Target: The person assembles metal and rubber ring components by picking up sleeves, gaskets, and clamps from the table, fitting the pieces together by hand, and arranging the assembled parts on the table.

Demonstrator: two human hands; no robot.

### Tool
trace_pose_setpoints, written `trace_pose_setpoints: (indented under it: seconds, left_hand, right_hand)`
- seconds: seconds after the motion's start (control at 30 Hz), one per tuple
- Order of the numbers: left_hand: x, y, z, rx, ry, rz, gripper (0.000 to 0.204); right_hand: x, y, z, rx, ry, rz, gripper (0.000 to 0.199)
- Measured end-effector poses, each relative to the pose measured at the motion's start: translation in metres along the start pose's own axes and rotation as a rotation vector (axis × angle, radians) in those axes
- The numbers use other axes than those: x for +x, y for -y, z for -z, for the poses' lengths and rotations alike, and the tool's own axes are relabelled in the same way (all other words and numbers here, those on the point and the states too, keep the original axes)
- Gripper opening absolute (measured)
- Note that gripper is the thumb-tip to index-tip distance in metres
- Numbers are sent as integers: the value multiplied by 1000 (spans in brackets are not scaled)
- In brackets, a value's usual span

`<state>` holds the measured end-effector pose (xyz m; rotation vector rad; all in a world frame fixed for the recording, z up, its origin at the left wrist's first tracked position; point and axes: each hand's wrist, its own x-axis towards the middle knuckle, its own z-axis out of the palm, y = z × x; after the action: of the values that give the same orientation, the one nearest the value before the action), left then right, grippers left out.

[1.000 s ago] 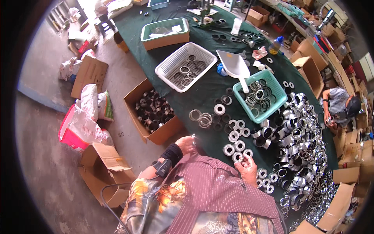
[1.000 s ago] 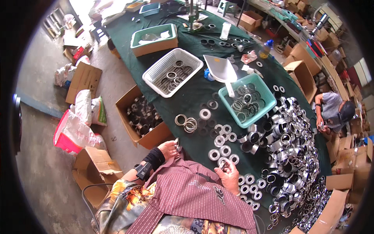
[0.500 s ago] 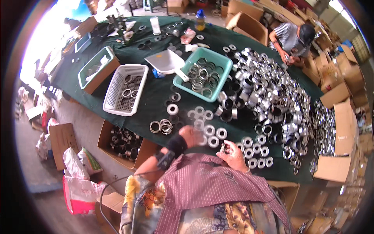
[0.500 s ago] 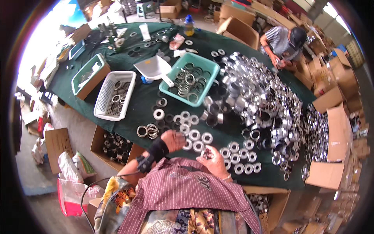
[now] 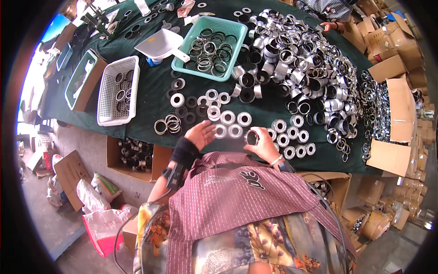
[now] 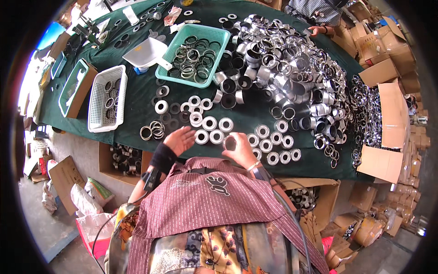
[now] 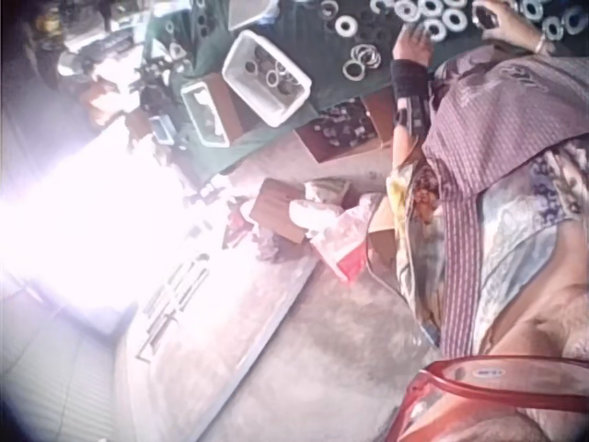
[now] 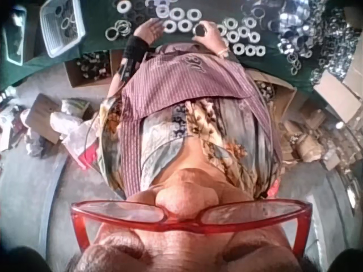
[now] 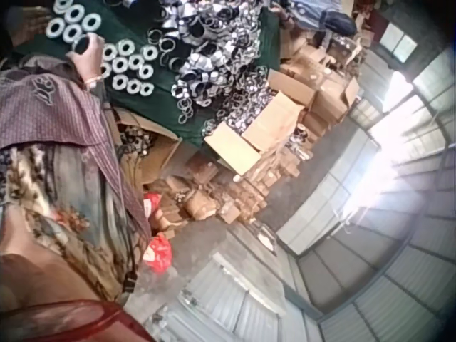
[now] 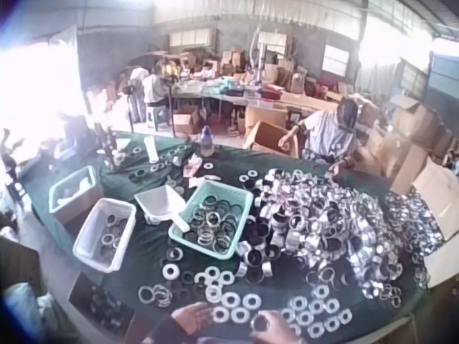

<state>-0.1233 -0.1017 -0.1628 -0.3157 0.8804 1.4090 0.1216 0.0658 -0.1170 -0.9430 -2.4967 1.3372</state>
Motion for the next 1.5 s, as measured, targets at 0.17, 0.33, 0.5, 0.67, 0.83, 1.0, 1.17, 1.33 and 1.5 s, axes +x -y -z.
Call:
trace_pose_setpoints:
  seconds: [0.17, 0.33, 0.5, 0.67, 0.83, 1.0, 1.17, 1.33, 1.5]
  left_hand:
    - [-41, 52, 70, -170, -233, 10, 37]
    - [-70, 71, 83, -260, -357, -47, 46]
    - [-78, 80, 92, -263, -365, -97, 41]
    - [-75, 82, 97, -325, -362, -80, 41]
    - [-69, 77, 93, -280, -340, -76, 42]
    - [-66, 72, 89, -255, -349, -55, 43]
    - [-64, 70, 94, -227, -353, -42, 43]
    - [-60, 73, 120, -262, -325, -23, 44]
    - [-49, 64, 119, -206, -324, 26, 44]
  right_hand:
    - [40, -43, -19, -283, 40, 130, 69]
    - [83, -55, -32, -451, 169, 92, 70]
    - [104, -68, -41, -519, 238, 145, 67]
    - [107, -62, -43, -572, 314, 89, 72]
    - [101, -63, -46, -589, 392, 68, 80]
    - [99, -76, -52, -643, 380, 97, 61]
    - [92, -71, -49, -625, 301, 100, 33]
    - [71, -73, -53, -597, 277, -40, 29]
    - [69, -83, -66, -665, 210, -54, 36]
